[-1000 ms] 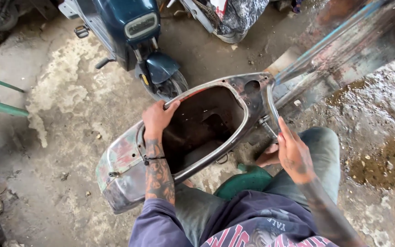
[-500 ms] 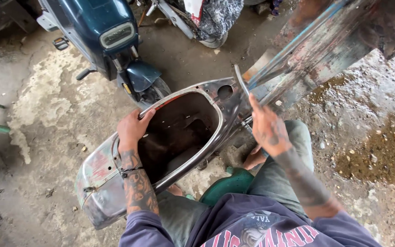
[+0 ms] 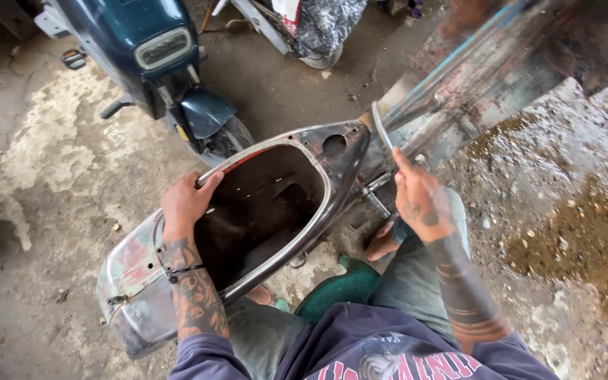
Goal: Using a wire brush to clean the surface of a motorcycle frame.
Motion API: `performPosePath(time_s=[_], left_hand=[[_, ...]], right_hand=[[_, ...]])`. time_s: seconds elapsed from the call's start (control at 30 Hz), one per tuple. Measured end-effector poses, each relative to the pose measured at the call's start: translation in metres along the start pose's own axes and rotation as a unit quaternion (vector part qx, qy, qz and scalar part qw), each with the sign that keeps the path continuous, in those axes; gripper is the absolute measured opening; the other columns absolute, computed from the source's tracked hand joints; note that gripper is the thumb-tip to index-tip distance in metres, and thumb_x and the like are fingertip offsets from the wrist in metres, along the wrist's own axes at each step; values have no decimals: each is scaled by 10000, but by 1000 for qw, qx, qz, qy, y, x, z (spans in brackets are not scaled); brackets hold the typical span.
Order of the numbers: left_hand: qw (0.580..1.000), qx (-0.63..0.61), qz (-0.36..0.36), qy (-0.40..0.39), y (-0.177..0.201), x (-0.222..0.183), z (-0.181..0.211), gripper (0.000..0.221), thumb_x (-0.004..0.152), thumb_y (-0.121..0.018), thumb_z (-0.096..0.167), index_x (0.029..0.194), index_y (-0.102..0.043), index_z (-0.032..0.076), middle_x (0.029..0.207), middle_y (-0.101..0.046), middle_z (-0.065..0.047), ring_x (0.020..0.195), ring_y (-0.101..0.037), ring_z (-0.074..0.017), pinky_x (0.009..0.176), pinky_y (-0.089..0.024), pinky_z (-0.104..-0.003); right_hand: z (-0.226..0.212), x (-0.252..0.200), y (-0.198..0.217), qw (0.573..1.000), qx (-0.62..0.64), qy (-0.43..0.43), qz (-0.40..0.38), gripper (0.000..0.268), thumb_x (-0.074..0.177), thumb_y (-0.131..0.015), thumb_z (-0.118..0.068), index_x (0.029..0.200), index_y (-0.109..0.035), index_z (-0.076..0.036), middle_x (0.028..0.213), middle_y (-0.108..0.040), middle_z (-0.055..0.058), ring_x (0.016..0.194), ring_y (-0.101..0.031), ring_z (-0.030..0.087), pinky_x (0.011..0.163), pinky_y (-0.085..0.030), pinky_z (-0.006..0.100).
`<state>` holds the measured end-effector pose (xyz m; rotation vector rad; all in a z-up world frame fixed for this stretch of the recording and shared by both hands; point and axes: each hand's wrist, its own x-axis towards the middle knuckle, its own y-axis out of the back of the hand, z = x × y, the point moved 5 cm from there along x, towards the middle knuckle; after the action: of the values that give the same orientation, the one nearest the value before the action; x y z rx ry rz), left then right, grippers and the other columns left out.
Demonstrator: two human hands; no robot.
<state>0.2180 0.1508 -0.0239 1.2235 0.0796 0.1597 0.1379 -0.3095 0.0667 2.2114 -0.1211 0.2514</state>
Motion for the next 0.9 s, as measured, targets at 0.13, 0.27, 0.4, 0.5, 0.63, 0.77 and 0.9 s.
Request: performPosePath(time_s=[0.13, 0.27, 0.4, 0.5, 0.63, 0.77, 0.9], left_hand=[[1000, 11, 2, 0, 3, -1, 1, 681, 917, -560, 732, 933, -739, 74, 892, -728, -236, 905, -688, -451, 797, -513, -539], [1000, -6, -14, 4, 2, 1, 0, 688, 898, -561, 733, 932, -740, 69, 886, -735, -223, 899, -694, -448, 795, -516, -535], [999, -21, -37, 12, 5, 2, 4, 688, 889, -561, 736, 955, -750, 77, 891, -732, -222, 895, -691, -454, 774, -515, -537], [999, -8, -43, 16, 8, 4, 6, 698, 898, -554, 742, 967, -753, 77, 888, -735, -215, 903, -693, -447, 782, -515, -533], [998, -13, -54, 22, 6, 5, 2, 704, 889, -557, 744, 987, -750, 75, 891, -741, -208, 905, -701, -435, 797, -511, -525], [997, -23, -71, 21, -1, 7, -5, 712, 896, -558, 739, 996, -756, 63, 917, -745, -204, 931, -709, -425, 825, -520, -512], [995, -36, -80, 44, 8, 5, 2, 711, 866, -564, 740, 1036, -758, 78, 935, -744, -207, 948, -700, -430, 817, -518, -517]], right_hand=[[-16, 32, -9, 999, -33, 19, 3, 520, 994, -552, -108, 1512, -535, -138, 1024, -675, 240, 918, -659, 453, 787, -521, 522], [-32, 46, -22, 995, -89, 27, -43, 565, 966, -541, -87, 1528, -489, -122, 1064, -669, 252, 872, -650, 474, 761, -511, 545], [-30, 64, -13, 995, -23, 96, 14, 497, 1015, -512, -90, 1508, -497, -149, 1136, -688, 221, 961, -667, 453, 805, -529, 523], [-27, 60, -9, 996, -33, 76, -29, 500, 1029, -521, -95, 1522, -484, -170, 1118, -685, 213, 957, -669, 453, 812, -538, 517], [-41, 29, 7, 992, -81, 53, -86, 576, 996, -515, -126, 1561, -438, -212, 1083, -663, 220, 893, -661, 463, 765, -531, 528], [-39, 16, 10, 982, -138, -18, -125, 591, 978, -513, -175, 1553, -425, -277, 1019, -665, 194, 848, -671, 458, 725, -541, 530], [-35, 28, -4, 986, -132, -2, -101, 593, 978, -520, -157, 1554, -420, -258, 1026, -660, 203, 850, -664, 465, 705, -532, 540]])
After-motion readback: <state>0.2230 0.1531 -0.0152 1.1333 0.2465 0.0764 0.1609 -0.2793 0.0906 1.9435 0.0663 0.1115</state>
